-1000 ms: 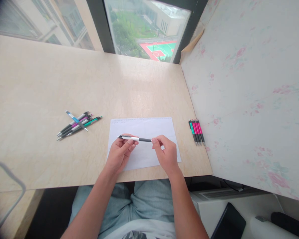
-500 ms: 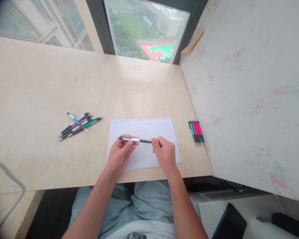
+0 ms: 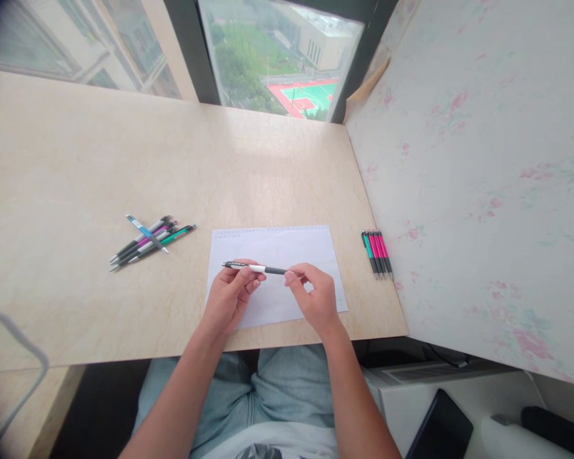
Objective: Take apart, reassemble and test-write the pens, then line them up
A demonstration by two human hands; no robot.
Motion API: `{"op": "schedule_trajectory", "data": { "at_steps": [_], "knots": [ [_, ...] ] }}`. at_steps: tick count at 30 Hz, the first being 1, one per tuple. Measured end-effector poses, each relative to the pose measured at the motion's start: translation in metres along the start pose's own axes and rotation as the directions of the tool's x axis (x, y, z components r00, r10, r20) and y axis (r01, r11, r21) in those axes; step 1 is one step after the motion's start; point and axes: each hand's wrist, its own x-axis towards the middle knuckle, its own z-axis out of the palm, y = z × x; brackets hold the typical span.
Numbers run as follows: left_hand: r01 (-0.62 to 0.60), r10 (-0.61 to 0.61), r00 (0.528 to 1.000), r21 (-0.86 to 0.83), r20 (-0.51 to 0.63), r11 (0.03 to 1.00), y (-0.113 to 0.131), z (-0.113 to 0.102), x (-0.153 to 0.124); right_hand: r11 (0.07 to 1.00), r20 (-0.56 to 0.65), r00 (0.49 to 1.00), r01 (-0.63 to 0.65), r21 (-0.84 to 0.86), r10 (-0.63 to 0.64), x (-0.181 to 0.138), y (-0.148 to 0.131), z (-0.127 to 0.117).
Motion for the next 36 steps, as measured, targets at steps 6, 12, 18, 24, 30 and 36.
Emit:
{"op": "schedule_trajectory", "data": {
  "at_steps": [6,12,18,24,30,36],
  "knots": [
    [-0.017,0.017,0.999,0.022,0.038,1.0,0.0,0.001,-0.001,0.996,-0.003,0.997,-0.081,0.043,0.081,0.0,0.001,0.004],
    [-0.028,0.027,0.999,0.012,0.025,1.0,-0.001,0.0,0.0,0.988,0.045,0.998,-0.046,0.15,0.039,0.0,0.002,0.009],
    [-0.008,0.008,1.0,0.03,0.025,1.0,-0.001,0.001,-0.001,0.973,0.067,0.989,-0.145,0.178,0.135,-0.001,0.004,0.01],
    [-0.017,0.017,1.0,0.013,0.002,1.0,0.0,0.001,0.0,0.964,0.017,0.994,-0.11,0.24,0.109,-0.001,0.006,0.01],
    [-0.017,0.017,1.0,0.017,0.015,1.0,-0.001,0.0,0.0,0.996,-0.01,0.997,-0.08,0.023,0.081,0.0,-0.002,0.006],
    [-0.015,0.015,1.0,-0.011,0.014,1.0,-0.001,-0.001,0.0,0.981,0.018,0.995,-0.099,0.169,0.097,-0.001,0.002,0.011]
  ]
}}
